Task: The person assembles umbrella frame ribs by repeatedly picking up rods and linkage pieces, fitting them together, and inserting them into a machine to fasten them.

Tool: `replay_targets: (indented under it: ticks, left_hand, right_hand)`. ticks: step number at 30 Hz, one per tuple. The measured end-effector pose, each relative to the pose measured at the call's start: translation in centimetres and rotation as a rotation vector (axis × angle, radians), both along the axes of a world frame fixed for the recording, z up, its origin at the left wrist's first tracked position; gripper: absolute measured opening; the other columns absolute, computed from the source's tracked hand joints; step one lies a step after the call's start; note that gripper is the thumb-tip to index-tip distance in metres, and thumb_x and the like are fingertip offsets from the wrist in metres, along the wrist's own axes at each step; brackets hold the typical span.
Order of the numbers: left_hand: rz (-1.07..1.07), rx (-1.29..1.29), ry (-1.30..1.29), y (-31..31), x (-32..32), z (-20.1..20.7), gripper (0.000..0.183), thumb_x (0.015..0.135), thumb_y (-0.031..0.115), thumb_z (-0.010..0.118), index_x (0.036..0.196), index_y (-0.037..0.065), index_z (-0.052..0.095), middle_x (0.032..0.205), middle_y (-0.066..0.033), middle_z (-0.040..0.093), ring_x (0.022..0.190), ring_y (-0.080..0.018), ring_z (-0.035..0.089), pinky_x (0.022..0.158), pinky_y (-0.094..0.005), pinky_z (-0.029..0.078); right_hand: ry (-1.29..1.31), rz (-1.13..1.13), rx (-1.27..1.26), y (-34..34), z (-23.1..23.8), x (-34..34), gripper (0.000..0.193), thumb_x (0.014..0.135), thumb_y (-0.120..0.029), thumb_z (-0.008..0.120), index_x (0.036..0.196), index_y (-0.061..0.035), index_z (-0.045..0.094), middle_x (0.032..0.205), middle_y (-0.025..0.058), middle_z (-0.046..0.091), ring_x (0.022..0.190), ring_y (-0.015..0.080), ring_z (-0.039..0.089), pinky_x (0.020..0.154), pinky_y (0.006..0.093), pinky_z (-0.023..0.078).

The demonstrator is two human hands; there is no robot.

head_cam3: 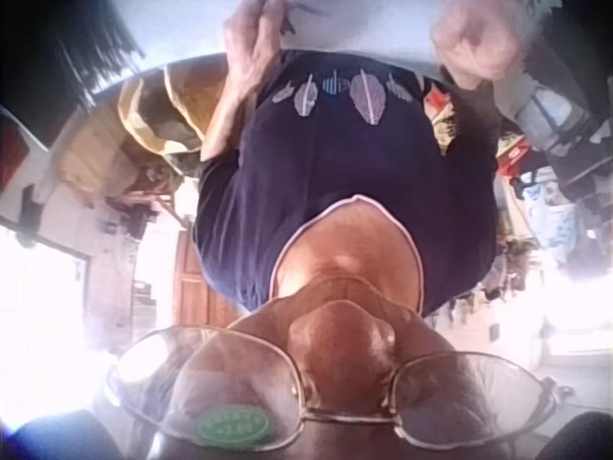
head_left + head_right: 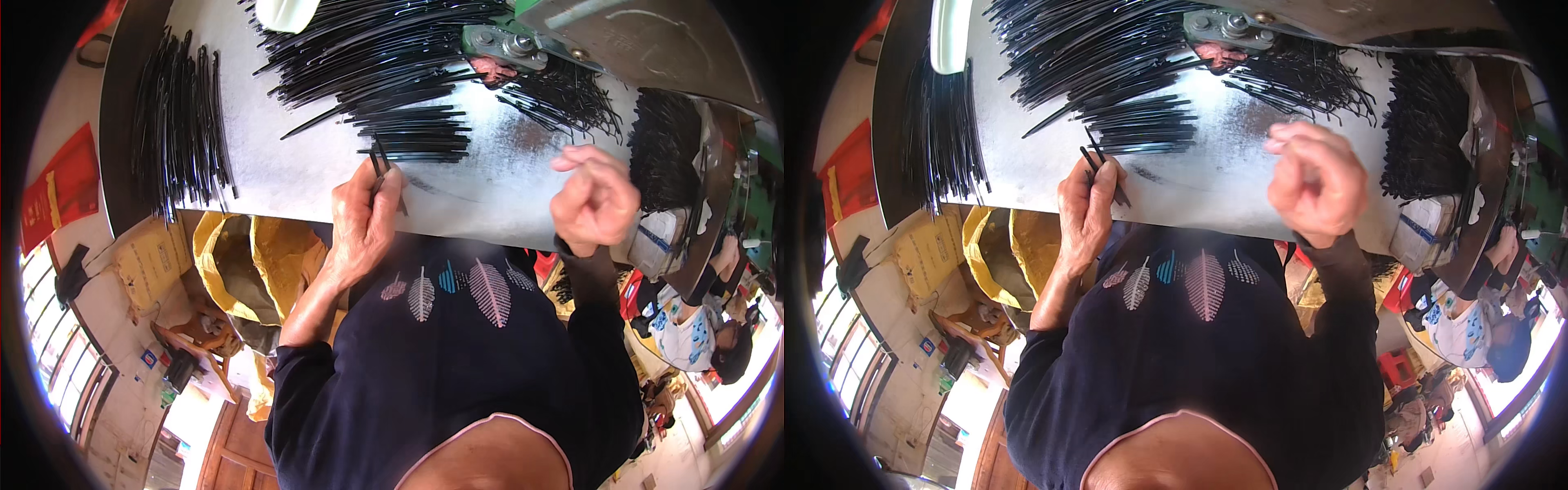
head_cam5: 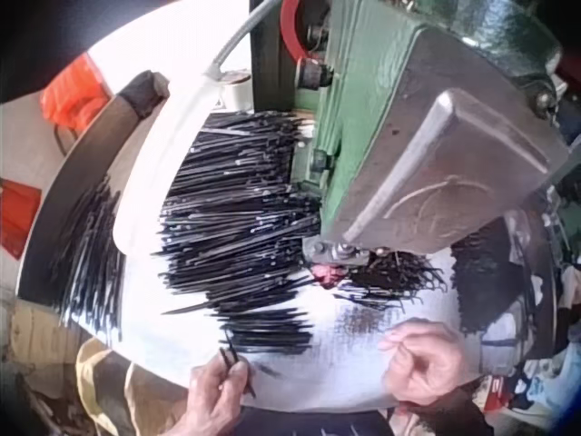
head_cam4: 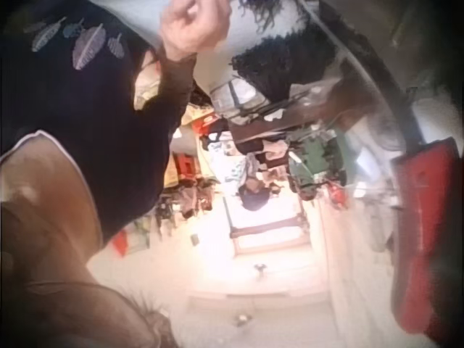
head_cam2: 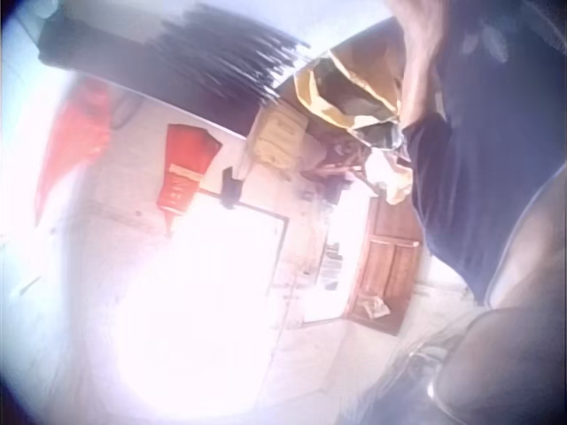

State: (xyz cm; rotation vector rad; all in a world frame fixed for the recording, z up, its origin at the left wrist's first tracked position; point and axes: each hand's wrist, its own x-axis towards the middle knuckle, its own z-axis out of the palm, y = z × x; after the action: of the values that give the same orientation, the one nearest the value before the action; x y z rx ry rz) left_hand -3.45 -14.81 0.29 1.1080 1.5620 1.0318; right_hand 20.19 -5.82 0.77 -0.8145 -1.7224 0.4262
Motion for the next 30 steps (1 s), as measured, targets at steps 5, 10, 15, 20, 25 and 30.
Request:
replay_targets:
  ticks: [5,10,15,20,25,30]
  left_hand:
    - [-0.115,-0.019,0.107,1.9,0.2,1.0,0.023,0.097,0.014,0.044,0.081,0.0,0.054,0.061,-0.0028,0.052,0.055,-0.01,0.045,0.053,-0.027,0.038]
    - [-0.193,-0.001,0.038,4.4,-0.1,1.7,0.021,0.096,0.012,0.044,0.081,0.001,0.053,0.06,-0.0032,0.053,0.055,-0.0106,0.048,0.053,-0.0278,0.039]
    - [-0.259,-0.002,0.044,6.6,0.2,1.8,0.022,0.096,0.013,0.045,0.09,-0.002,0.06,0.058,-0.002,0.052,0.055,-0.0088,0.048,0.052,-0.0254,0.039]
    - [-0.318,0.204,0.224,8.3,0.2,1.3,0.01,0.089,0.004,0.052,0.092,-0.003,0.06,0.059,-0.0067,0.05,0.052,-0.0138,0.049,0.051,-0.0293,0.041]
    - [-0.339,0.262,0.34,9.5,0.1,1.0,0.005,0.081,0.002,0.056,0.085,0.0,0.056,0.063,-0.0162,0.054,0.057,-0.0312,0.055,0.054,-0.0376,0.044]
    - [-0.342,0.305,0.38,9.7,-0.1,0.8,0.007,0.083,-0.002,0.054,0.089,0.0,0.057,0.063,-0.0123,0.054,0.051,-0.0256,0.052,0.051,-0.0328,0.043]
  right_hand:
    - [-0.217,0.136,-0.1,-0.1,-3.5,-0.7,0.024,0.078,0.008,0.065,0.098,-0.0004,0.054,0.086,0.0132,0.065,0.07,0.0232,0.066,0.064,0.0294,0.054]
    - [-0.026,0.143,-0.294,-0.3,-3.3,-1.0,0.016,0.085,0.008,0.056,0.099,0.0015,0.053,0.091,0.0146,0.06,0.066,0.0198,0.064,0.062,0.0289,0.053]
    - [0.225,0.161,-0.463,0.1,-3.3,-1.6,0.01,0.095,0.001,0.045,0.103,0.0033,0.049,0.093,0.0142,0.057,0.062,0.0146,0.062,0.056,0.0243,0.05]
    - [0.084,0.117,-0.713,0.5,-3.5,-1.9,0.008,0.094,-0.002,0.05,0.1,0.0009,0.054,0.079,0.007,0.061,0.056,0.008,0.058,0.052,0.0219,0.046]
    - [-0.109,0.102,-0.526,1.4,-2.3,-3.4,0.009,0.089,0.002,0.055,0.098,0.0015,0.059,0.074,0.0079,0.063,0.057,0.0101,0.06,0.051,0.0231,0.047]
    - [-0.178,0.129,-0.205,1.8,-2.5,-3.1,0.014,0.083,0.005,0.062,0.095,0.0003,0.059,0.077,0.0101,0.063,0.06,0.0189,0.062,0.053,0.0285,0.048]
